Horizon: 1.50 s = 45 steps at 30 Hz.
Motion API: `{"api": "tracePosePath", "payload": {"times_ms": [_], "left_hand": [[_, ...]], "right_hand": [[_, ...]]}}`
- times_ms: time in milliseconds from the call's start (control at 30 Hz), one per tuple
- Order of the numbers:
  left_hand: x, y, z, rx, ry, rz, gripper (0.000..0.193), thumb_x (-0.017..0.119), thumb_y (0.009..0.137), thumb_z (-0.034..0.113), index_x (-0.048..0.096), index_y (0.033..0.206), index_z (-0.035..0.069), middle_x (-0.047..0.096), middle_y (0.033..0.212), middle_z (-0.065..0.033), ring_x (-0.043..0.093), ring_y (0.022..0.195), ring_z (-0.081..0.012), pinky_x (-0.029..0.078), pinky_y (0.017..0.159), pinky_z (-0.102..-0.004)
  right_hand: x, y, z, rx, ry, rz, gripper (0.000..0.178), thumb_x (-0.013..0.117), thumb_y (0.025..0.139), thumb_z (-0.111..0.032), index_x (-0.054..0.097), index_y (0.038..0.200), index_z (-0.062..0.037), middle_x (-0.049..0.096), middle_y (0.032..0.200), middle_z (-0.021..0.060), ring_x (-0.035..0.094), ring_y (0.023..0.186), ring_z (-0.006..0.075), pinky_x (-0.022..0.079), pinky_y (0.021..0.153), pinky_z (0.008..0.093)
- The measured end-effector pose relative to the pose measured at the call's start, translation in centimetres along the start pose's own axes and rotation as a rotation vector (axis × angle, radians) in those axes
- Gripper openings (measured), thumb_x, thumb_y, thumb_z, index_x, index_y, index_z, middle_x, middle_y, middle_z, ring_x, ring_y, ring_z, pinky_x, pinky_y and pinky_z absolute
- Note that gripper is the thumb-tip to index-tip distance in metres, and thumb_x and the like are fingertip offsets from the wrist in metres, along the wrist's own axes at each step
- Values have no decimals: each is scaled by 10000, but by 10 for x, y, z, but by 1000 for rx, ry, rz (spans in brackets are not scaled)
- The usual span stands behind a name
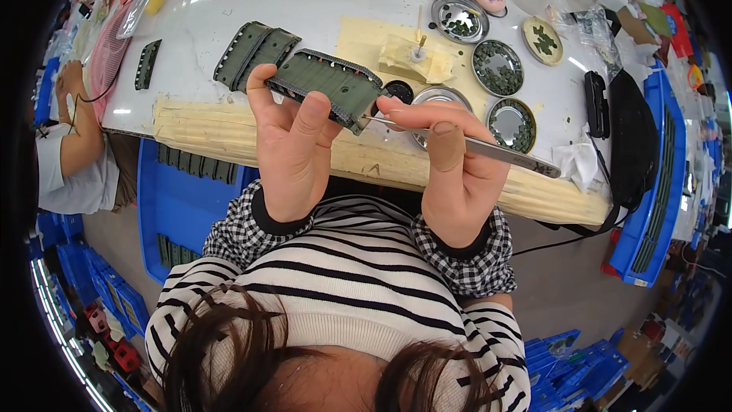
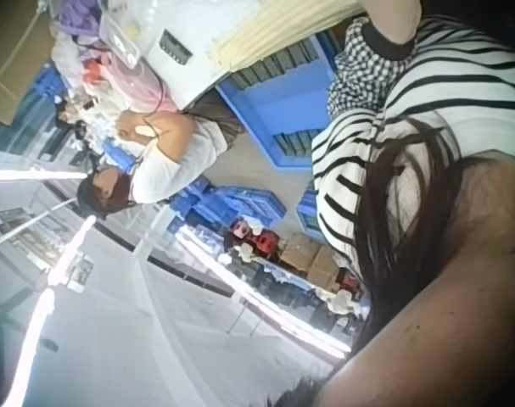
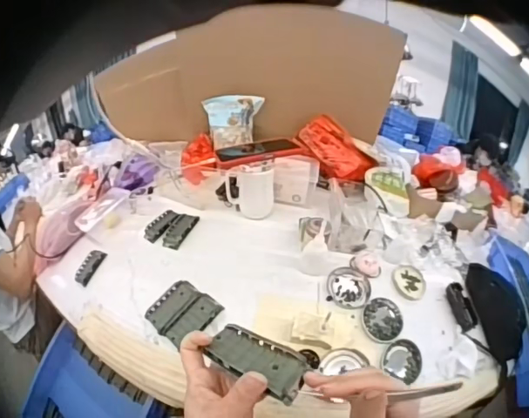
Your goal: Assembling and detailing small green plastic toy model parts using precision tools.
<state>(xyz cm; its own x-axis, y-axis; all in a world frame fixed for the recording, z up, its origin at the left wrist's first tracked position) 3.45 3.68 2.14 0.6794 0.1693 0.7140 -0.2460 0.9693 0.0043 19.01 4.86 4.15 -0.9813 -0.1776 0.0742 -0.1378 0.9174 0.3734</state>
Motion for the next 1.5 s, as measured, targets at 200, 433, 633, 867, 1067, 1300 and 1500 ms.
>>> {"api": "tracePosePath", "payload": {"times_ms": [200,433,633,867,1067,1300,1500], "left_hand": [[-11,3,-1,40,84,1,558,615,921,62,240,1316,182,515,1167,-92,560,1022,-179,492,867,-354],[-21,11,4,-1,85,110,627,691,870,56,241,1281,203,453,1199,-76,553,1003,-158,501,841,-316],[-22,12,2,-4,81,114,629,690,869,52,239,1283,198,440,1197,-81,552,1010,-160,513,865,-337],[-23,11,0,36,169,131,524,605,940,104,255,1325,159,544,1106,-68,562,991,-158,497,868,-362],[-23,12,0,31,166,124,522,606,940,110,255,1323,161,535,1128,-69,559,1010,-162,496,872,-363],[-24,9,0,-9,160,136,516,611,942,134,268,1324,182,535,1138,-53,553,1030,-149,473,880,-337],[-17,7,1,-60,58,119,598,674,889,72,238,1279,199,476,1177,-70,547,1022,-155,486,837,-326]], "right_hand": [[-10,8,6,-12,-127,62,255,484,1002,-151,640,981,50,672,947,141,616,887,172,481,819,290],[-22,21,38,-166,-747,-13,94,609,867,-47,692,879,-6,651,787,93,560,773,250,444,701,335],[-19,19,43,-157,-810,-47,78,627,853,-60,695,869,-25,653,777,76,531,749,246,436,673,340],[-20,20,45,-162,-825,-74,81,625,847,-61,695,871,-26,655,779,75,522,739,249,433,665,344],[-19,20,43,-150,-810,-84,100,611,876,-75,694,877,-19,658,782,74,522,743,230,432,670,336],[-17,12,13,-117,-341,-71,225,530,961,-125,685,888,21,666,849,85,521,823,171,417,719,295],[5,5,8,-118,-184,-103,273,473,995,-169,652,969,35,677,966,141,611,868,209,493,767,308]]}}
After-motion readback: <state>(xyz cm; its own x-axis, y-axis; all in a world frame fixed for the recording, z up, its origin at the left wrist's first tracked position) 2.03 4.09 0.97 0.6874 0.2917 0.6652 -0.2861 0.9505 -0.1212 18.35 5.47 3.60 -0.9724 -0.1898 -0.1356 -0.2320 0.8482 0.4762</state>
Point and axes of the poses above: each hand's wrist, its own y-axis towards the middle knuckle, its own x-axis out of the palm, z = x × y, the point moved 2 cm from there along y, towards the middle knuckle
